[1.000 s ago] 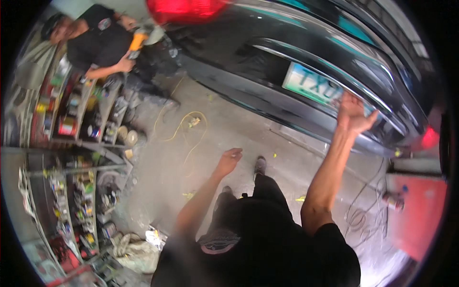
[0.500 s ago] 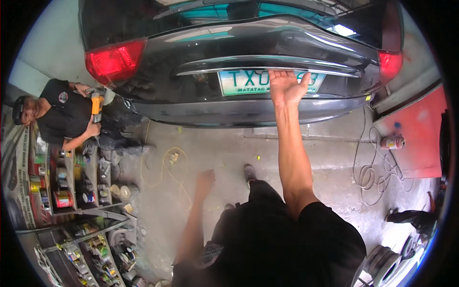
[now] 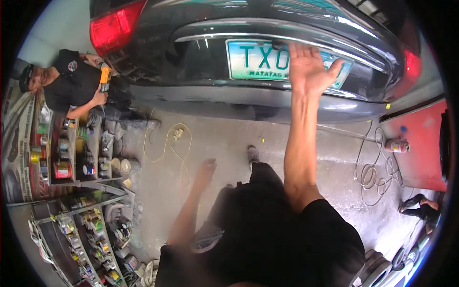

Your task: The person installs a chrome grille onto the front of a car by aligning it with the frame and pressing it into place by hand, then secures a plastic trim piece over the top edge.

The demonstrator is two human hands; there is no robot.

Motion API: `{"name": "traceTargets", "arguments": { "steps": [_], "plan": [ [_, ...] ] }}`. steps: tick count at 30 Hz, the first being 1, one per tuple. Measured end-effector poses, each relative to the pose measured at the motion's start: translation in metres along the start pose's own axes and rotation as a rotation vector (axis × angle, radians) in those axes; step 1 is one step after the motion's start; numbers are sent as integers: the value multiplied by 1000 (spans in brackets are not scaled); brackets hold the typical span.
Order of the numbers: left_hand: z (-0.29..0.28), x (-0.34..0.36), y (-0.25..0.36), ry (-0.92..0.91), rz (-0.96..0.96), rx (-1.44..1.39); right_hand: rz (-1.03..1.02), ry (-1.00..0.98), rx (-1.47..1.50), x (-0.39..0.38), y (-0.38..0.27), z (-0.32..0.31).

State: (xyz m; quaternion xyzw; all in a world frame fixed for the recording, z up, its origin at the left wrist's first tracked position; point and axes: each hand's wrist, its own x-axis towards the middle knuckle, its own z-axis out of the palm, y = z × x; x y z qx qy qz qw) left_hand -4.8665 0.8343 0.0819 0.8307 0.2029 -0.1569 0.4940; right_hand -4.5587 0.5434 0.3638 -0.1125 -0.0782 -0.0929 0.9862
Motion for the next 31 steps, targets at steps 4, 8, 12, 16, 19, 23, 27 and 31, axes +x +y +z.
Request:
{"name": "traceTargets", "arguments": {
  "steps": [4,8,12,16,19,23,27,31],
  "plan": [
    [-6,-36,75,280,414,13,-14,-220,-51,-16,-18,23],
    [-27,-84,140,445,731,161,-38,-311,-181,-21,-35,46],
    [-43,-98,167,460,1117,269,-31,-246,0,-13,-52,66],
    [-47,-109,171,396,1148,365,-29,-165,49,-41,-56,106],
    [-50,-119,170,398,1148,432,-36,-206,29,-41,-65,112],
    [-52,-136,166,427,1173,506,-77,-236,-25,-77,-73,143],
    [-52,-167,175,496,1206,515,-17,-362,-531,-129,-119,165],
    [-60,-203,195,531,1210,569,-229,-480,-1252,-213,-177,187]
  ]
}}
